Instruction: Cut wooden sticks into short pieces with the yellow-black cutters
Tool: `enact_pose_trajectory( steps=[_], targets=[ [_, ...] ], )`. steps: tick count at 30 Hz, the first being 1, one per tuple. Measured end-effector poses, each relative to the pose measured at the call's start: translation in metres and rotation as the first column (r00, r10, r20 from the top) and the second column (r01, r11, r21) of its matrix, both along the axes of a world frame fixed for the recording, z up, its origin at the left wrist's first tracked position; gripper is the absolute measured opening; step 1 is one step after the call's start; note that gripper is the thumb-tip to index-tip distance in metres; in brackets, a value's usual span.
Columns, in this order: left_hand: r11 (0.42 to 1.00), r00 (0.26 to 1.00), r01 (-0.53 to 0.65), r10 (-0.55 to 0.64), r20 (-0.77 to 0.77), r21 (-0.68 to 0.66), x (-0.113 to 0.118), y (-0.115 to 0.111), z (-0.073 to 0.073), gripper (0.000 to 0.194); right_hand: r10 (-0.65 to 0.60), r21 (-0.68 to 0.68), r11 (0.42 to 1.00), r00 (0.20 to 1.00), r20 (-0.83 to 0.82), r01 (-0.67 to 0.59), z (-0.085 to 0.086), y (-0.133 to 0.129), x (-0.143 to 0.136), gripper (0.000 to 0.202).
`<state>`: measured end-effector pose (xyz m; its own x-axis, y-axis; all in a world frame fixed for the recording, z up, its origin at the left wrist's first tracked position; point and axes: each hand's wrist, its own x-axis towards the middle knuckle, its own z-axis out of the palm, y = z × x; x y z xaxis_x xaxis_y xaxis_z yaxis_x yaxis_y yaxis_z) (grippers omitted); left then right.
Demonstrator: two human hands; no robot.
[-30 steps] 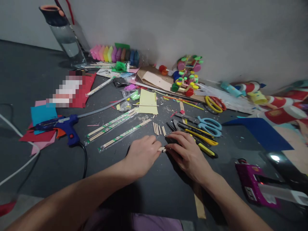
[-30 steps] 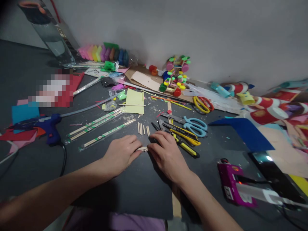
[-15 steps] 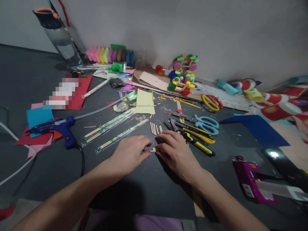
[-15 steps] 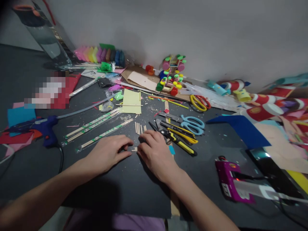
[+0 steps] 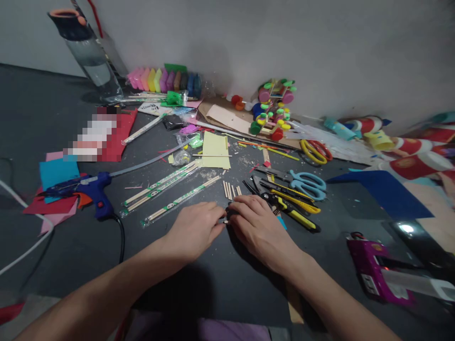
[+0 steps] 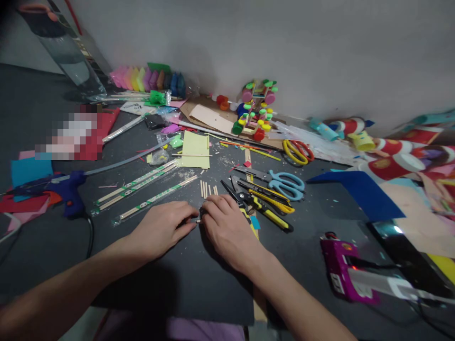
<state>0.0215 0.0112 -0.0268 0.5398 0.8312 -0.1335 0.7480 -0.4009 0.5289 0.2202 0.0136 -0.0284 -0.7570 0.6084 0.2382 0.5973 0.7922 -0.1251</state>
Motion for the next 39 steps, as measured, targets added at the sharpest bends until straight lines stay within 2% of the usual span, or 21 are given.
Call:
enact_pose_trajectory(
  steps=[6,11,13,15,16,18,20,21,23,29,32,34,37,39],
  targets=[
    [1.0,1.0,-0.005,0.006,0.025,-0.018,0.001,0.0,0.0,0.018,0.008,-0.089,0.996,1.0,-0.016,-0.009,0.005,0.002,0.001,0.015],
    [0.998,0.995,-0.033,0.039,0.092,-0.056,-0.001,0.001,0.003,0.017,0.003,-0.183,0.983,0.994,-0.107,-0.023,0.004,0.005,0.002,0.013],
    [0.996,0.99,-0.054,0.064,0.129,-0.077,-0.001,0.001,0.005,0.017,-0.038,-0.216,0.976,0.983,-0.179,-0.001,0.005,0.005,0.002,0.011],
    [0.979,0.956,-0.092,0.138,0.259,-0.181,0.0,0.0,0.007,0.019,-0.123,-0.249,0.967,0.956,-0.266,0.055,0.009,0.005,0.002,0.009],
    [0.957,0.91,-0.106,0.203,0.362,-0.27,0.001,0.0,0.007,0.019,-0.173,-0.268,0.959,0.935,-0.308,0.09,0.011,0.004,0.001,0.009],
    [0.866,0.743,-0.091,0.388,0.545,-0.492,0.004,-0.001,0.005,0.019,-0.264,-0.312,0.939,0.888,-0.376,0.147,0.015,0.003,-0.002,0.01],
    [0.769,0.599,-0.058,0.537,0.594,-0.637,0.007,-0.001,0.003,0.021,-0.326,-0.357,0.917,0.848,-0.418,0.177,0.017,0.001,-0.006,0.011],
    [0.742,0.566,-0.05,0.573,0.593,-0.669,0.008,-0.001,0.001,0.023,-0.347,-0.378,0.908,0.833,-0.43,0.183,0.017,0.0,-0.008,0.012],
    [0.719,0.54,-0.055,0.605,0.585,-0.693,0.01,-0.001,-0.003,0.026,-0.379,-0.414,0.891,0.812,-0.444,0.189,0.016,-0.002,-0.012,0.012],
    [0.721,0.453,-0.115,0.651,0.61,-0.684,0.013,-0.004,-0.005,0.023,-0.427,-0.497,0.85,0.781,-0.455,0.175,0.014,-0.005,-0.017,0.018],
    [0.705,0.42,-0.08,0.665,0.618,-0.704,0.01,-0.001,-0.003,0.022,-0.41,-0.55,0.827,0.797,-0.444,0.119,0.017,-0.003,-0.009,0.018],
    [0.672,0.409,-0.027,0.683,0.605,-0.74,0.007,0.002,-0.002,0.024,-0.376,-0.567,0.82,0.817,-0.437,0.075,0.019,-0.001,-0.002,0.012],
    [0.595,0.429,0.069,0.707,0.562,-0.801,0.005,0.004,-0.003,0.029,-0.312,-0.563,0.826,0.852,-0.42,0.025,0.02,0.0,0.007,0.039],
    [0.546,0.456,0.122,0.711,0.535,-0.829,0.005,0.004,-0.003,0.03,-0.264,-0.555,0.832,0.872,-0.412,-0.011,0.019,0.0,0.008,0.046]
  ],
)
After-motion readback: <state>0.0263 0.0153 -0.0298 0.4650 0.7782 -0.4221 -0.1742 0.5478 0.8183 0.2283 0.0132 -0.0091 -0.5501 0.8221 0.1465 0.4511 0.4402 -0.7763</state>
